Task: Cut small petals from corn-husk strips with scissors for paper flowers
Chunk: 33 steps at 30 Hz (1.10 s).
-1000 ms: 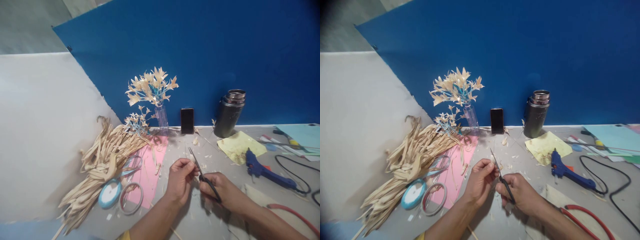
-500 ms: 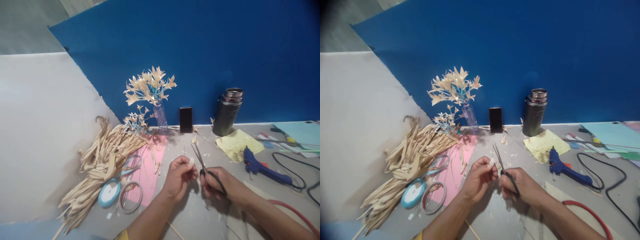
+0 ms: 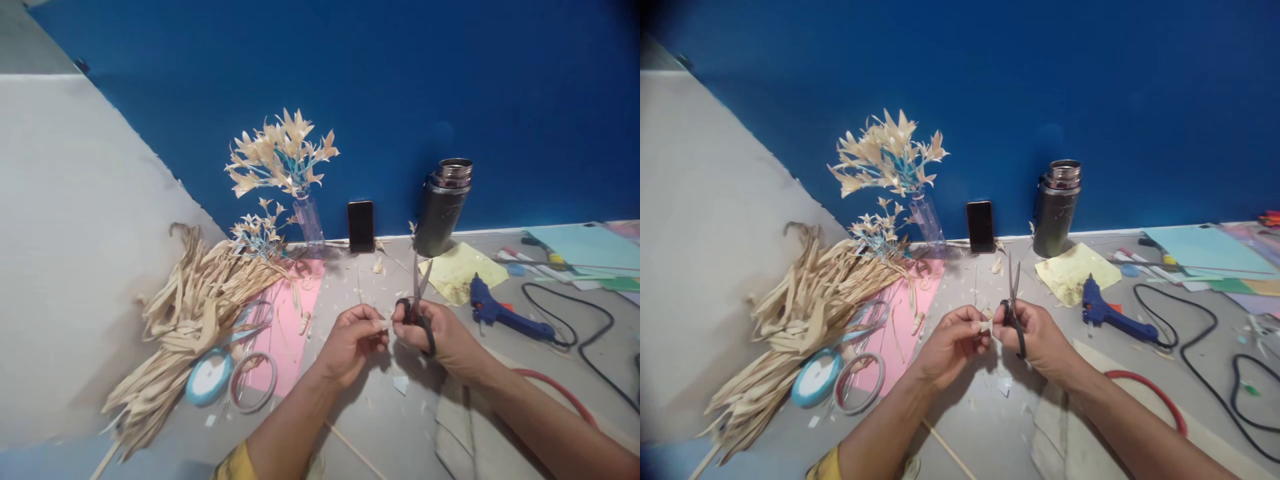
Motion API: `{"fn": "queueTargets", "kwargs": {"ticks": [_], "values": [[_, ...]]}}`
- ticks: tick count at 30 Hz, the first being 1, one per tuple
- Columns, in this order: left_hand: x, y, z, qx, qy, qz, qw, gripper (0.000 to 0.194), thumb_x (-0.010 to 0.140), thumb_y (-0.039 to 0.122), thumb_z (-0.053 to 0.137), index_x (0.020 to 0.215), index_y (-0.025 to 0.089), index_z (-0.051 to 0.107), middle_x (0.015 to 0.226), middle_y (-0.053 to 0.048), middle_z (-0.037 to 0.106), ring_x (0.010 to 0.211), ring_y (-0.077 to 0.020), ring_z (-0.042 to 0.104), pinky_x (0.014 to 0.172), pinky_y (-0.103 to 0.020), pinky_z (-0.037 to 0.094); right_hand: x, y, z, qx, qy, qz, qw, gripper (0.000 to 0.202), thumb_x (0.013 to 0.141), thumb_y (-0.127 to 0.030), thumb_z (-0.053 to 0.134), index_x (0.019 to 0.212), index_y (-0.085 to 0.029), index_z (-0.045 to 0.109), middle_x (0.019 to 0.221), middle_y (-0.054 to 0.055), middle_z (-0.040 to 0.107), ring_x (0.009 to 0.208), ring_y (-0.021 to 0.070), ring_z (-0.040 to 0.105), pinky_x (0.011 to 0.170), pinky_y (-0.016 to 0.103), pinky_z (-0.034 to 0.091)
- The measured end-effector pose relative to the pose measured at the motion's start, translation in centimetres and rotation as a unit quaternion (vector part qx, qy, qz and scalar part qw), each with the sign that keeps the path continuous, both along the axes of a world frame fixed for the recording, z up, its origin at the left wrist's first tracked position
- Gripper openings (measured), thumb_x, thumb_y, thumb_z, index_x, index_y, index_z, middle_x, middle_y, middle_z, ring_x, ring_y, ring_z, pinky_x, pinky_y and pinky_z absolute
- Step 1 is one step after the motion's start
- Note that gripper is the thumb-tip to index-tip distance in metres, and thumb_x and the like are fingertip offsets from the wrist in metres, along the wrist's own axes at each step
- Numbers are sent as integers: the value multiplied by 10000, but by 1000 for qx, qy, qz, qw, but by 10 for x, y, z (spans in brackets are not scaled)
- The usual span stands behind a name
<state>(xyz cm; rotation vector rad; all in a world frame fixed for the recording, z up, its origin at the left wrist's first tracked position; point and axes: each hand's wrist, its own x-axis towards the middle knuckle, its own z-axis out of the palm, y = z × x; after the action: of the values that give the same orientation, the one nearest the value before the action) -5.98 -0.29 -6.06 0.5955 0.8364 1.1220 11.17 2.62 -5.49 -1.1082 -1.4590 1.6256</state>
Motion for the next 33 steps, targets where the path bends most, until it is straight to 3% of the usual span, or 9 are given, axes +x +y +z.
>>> {"fn": "queueTargets", "kwargs": {"ticks": [3,8,12,25,33], "values": [[-5,3,3,11,-19,24,999,137,642,157,724,682,131,595,672,-27,621,608,-116,587,574,-225,414,0,0,4,7,-8,71,997,346,729,-465,752,816,-172,590,669,-29,562,544,95,427,513,222,335],[-16,6,8,40,-55,5,998,106,628,152,684,628,134,579,661,-41,625,594,-139,588,572,-250,404,6,3,0,28,-48,234,971,495,830,-627,609,855,-133,632,736,59,668,538,110,488,504,231,347],[-20,7,8,42,-62,9,997,108,614,153,680,613,138,573,598,-32,607,573,-139,578,585,-258,407,10,4,-9,13,-60,297,953,567,803,-683,605,800,-117,637,684,74,682,486,89,460,457,210,309],[-21,7,7,27,-50,23,998,109,600,137,683,627,142,577,591,-16,603,543,-124,555,579,-255,421,8,3,-6,-15,-109,285,952,232,806,-328,635,668,-146,589,593,40,686,401,73,452,389,176,303],[-20,7,7,30,-47,26,998,115,602,133,687,630,134,576,571,-18,591,548,-116,553,585,-249,431,7,2,-5,-10,-128,278,952,214,782,-311,628,647,-153,579,571,24,673,389,68,443,384,172,297]]}}
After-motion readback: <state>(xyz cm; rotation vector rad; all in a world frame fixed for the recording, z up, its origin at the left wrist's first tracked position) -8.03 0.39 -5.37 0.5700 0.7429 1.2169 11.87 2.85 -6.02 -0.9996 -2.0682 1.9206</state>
